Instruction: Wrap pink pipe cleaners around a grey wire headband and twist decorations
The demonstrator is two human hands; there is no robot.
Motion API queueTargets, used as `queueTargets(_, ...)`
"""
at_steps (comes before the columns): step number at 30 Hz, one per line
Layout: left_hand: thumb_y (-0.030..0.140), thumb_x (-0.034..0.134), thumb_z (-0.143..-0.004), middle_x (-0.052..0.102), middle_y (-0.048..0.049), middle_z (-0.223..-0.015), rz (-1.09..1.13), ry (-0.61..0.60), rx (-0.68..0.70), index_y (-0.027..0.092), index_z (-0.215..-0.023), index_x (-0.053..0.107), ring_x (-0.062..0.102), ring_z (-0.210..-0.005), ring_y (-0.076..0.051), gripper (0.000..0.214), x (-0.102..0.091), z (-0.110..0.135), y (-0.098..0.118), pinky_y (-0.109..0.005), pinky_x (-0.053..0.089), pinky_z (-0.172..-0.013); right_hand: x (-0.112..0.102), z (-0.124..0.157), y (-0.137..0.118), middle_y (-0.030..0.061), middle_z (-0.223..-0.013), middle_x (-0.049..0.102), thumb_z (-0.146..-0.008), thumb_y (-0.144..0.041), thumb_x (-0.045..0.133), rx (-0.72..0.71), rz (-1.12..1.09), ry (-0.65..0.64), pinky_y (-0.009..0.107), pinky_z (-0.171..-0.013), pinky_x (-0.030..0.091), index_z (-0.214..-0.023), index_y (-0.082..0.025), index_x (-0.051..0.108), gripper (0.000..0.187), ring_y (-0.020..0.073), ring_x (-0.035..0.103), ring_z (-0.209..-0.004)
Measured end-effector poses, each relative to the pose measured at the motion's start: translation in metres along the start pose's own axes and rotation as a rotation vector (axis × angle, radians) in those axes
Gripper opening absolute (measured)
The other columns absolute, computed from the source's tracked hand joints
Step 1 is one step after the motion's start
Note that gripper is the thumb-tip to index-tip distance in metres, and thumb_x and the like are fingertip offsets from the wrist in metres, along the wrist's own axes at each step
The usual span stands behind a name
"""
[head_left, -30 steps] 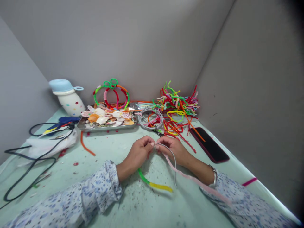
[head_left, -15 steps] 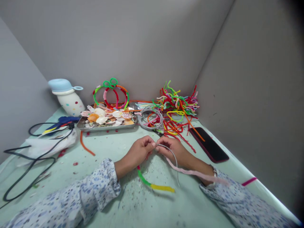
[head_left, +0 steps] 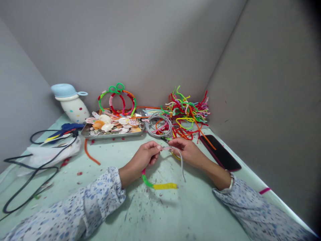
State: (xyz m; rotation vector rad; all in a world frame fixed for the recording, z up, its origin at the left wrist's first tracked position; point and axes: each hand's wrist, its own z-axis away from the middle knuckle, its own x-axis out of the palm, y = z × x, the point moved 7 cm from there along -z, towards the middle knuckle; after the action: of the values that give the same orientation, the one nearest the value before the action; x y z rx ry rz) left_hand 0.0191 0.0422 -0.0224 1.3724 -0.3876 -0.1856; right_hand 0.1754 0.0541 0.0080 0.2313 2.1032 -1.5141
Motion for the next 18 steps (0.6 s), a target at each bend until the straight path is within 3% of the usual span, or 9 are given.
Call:
queueTargets(3, 0.037, 0.061, -0.081, 0.046, 0.0069, -0.056, -0.018, 0.015, -0.004, 0.017, -0.072, 0.049, 0.035, -0.038, -0.004, 0.024, 0.001, 0.001, 0.001, -0.017, 0.021, -0.038, -0.003, 0.002, -0.015, 0.0097, -0.108, 0.064, -0.078, -0.026, 0.07, -0.169, 0.143, -0.01, 0.039, -0.09, 0.049, -0.109, -0.02, 0.067, 0.031, 0.0218, 0.061, -0.101)
queueTargets(7, 0.037, 0.061, -0.081, 0.045, 0.0074, -0.055, -0.024, 0.032, -0.012, 0.018, -0.072, 0.048, 0.034, -0.038, -0.004, 0.024, 0.003, 0.004, 0.002, -0.018, 0.02, -0.039, 0.006, 0.009, -0.031, 0.0087, -0.106, 0.064, -0.079, -0.03, 0.073, -0.279, 0.188, 0.026, 0.037, -0.089, 0.049, -0.105, -0.021, 0.067, 0.028, 0.0211, 0.061, -0.099)
queueTargets(11, 0.036, 0.061, -0.081, 0.044, 0.0077, -0.053, -0.071, 0.016, 0.0, 0.018, -0.073, 0.049, 0.035, -0.039, -0.004, 0.023, 0.008, 0.006, 0.003, -0.018, 0.021, -0.039, 0.018, 0.012, -0.029, 0.0045, -0.086, 0.067, -0.084, -0.026, 0.067, -0.265, 0.196, 0.055, 0.029, -0.072, 0.048, -0.093, -0.02, 0.069, 0.011, 0.0167, 0.061, -0.079)
queueTargets(18, 0.035, 0.06, -0.081, 0.045, 0.0078, -0.053, -0.064, 0.019, -0.006, 0.018, -0.072, 0.049, 0.035, -0.038, -0.004, 0.023, 0.009, 0.007, 0.004, -0.018, 0.022, -0.039, 0.016, 0.014, -0.025, 0.0027, -0.08, 0.067, -0.084, -0.027, 0.068, -0.238, 0.158, 0.104, 0.026, -0.067, 0.046, -0.092, -0.021, 0.071, 0.01, 0.0152, 0.061, -0.073)
